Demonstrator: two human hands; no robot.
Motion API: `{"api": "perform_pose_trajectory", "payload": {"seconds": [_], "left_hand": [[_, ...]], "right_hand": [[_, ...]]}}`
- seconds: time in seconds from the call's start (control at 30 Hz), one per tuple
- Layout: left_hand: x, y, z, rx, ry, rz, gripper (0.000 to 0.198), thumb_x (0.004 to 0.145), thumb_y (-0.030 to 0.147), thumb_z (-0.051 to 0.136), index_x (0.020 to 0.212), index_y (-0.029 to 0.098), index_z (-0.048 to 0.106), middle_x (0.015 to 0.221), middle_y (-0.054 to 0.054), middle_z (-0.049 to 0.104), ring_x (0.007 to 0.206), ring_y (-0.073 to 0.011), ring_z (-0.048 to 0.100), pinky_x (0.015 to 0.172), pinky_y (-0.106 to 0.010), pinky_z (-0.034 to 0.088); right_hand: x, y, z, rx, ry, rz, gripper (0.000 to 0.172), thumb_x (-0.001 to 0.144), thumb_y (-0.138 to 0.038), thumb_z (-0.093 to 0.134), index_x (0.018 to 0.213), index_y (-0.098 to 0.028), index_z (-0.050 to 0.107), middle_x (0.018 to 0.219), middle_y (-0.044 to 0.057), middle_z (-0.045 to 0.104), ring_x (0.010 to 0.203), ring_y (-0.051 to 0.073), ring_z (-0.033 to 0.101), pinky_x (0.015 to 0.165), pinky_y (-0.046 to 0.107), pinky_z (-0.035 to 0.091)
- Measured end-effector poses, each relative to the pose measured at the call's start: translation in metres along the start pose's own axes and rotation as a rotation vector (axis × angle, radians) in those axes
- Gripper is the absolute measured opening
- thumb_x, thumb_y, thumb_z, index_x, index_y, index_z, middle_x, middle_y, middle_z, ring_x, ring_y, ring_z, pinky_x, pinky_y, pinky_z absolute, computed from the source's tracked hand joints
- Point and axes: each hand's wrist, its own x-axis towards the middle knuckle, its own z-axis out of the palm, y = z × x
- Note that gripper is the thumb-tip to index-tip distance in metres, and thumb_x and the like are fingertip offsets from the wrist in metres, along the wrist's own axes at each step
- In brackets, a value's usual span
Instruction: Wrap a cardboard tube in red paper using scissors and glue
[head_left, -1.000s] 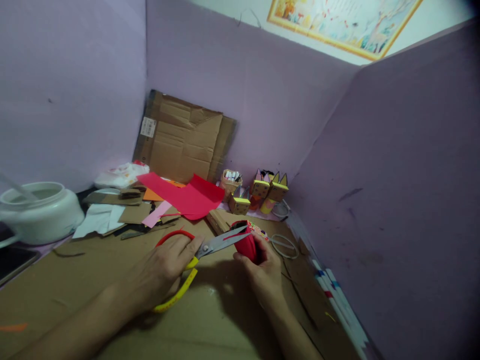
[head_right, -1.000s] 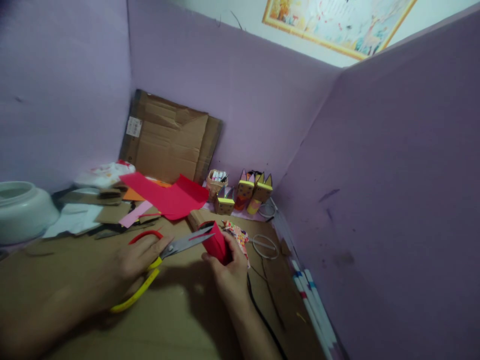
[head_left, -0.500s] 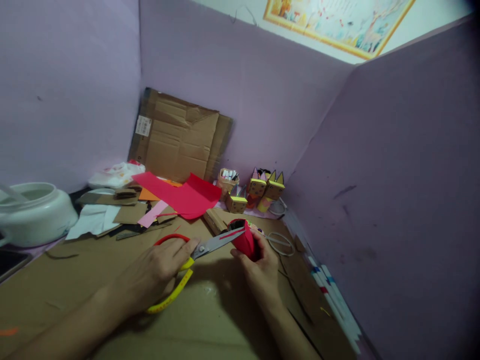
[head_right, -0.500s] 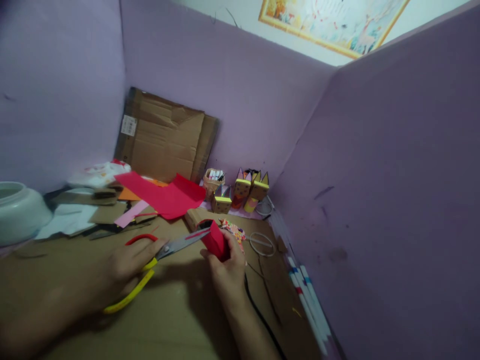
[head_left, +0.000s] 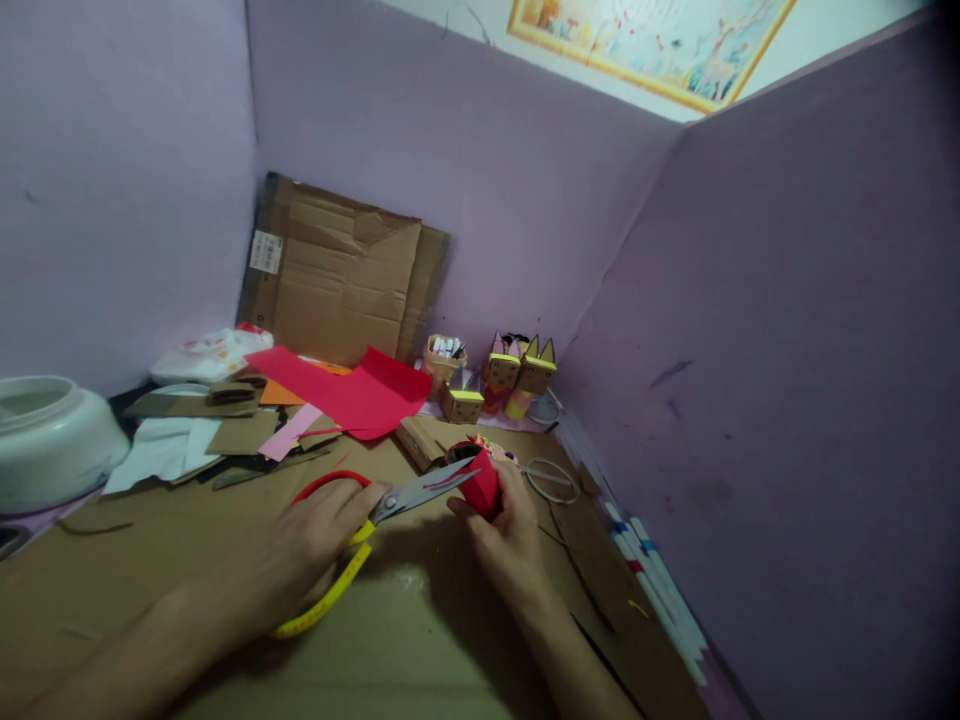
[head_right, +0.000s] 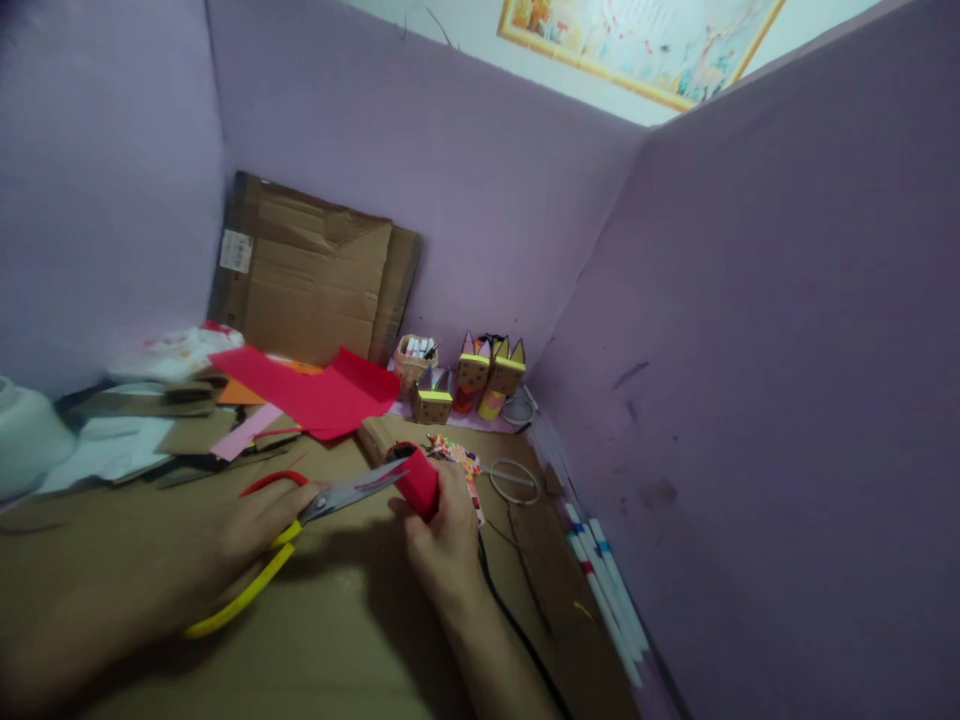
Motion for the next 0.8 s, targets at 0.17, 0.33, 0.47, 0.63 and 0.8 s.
{"api": "perform_pose_trajectory", "payload": {"seconds": [0.17, 0.33, 0.47, 0.63, 0.8], "left_hand": [[-0.001, 0.001, 0.000, 0.043, 0.042, 0.013, 0.051, 0.082, 0.008, 0.035, 0.132, 0.020, 0.033, 0.108, -0.012, 0.056, 0.089, -0.0223, 0.056, 0.074, -0.032, 0.049], [-0.003, -0.002, 0.003, 0.099, 0.096, 0.028, 0.056, 0.079, 0.005, 0.033, 0.133, 0.021, 0.032, 0.106, -0.010, 0.060, 0.088, -0.0213, 0.060, 0.074, -0.030, 0.049], [-0.005, -0.007, 0.005, 0.112, 0.117, 0.104, 0.057, 0.081, 0.007, 0.033, 0.136, 0.021, 0.028, 0.103, -0.010, 0.063, 0.083, -0.0216, 0.063, 0.068, -0.029, 0.051], [-0.009, -0.011, 0.008, 0.110, 0.146, 0.135, 0.061, 0.081, 0.008, 0.035, 0.139, 0.023, 0.025, 0.106, -0.010, 0.064, 0.083, -0.0222, 0.064, 0.070, -0.030, 0.053], [-0.009, -0.012, 0.011, 0.046, 0.080, 0.014, 0.058, 0.079, 0.008, 0.037, 0.135, 0.024, 0.034, 0.110, -0.008, 0.063, 0.090, -0.0209, 0.063, 0.079, -0.029, 0.051]], "right_hand": [[-0.003, -0.001, 0.001, -0.032, -0.003, -0.036, 0.037, 0.072, -0.012, 0.064, 0.108, -0.023, 0.059, 0.105, 0.005, 0.063, 0.096, 0.024, 0.056, 0.086, 0.038, 0.043], [-0.004, 0.002, 0.002, -0.026, 0.017, -0.061, 0.040, 0.073, -0.013, 0.061, 0.111, -0.024, 0.057, 0.107, 0.006, 0.062, 0.098, 0.025, 0.056, 0.086, 0.039, 0.044], [-0.005, 0.004, 0.003, -0.014, 0.020, -0.029, 0.041, 0.073, -0.014, 0.062, 0.112, -0.023, 0.058, 0.106, 0.006, 0.063, 0.096, 0.025, 0.057, 0.084, 0.039, 0.045], [-0.005, 0.003, 0.003, -0.036, 0.022, 0.050, 0.041, 0.072, -0.017, 0.064, 0.112, -0.021, 0.059, 0.104, 0.006, 0.067, 0.090, 0.025, 0.061, 0.079, 0.037, 0.047], [-0.005, -0.002, -0.002, -0.107, -0.005, 0.030, 0.044, 0.073, -0.024, 0.065, 0.116, -0.020, 0.057, 0.106, 0.008, 0.067, 0.093, 0.026, 0.061, 0.080, 0.038, 0.047]]}}
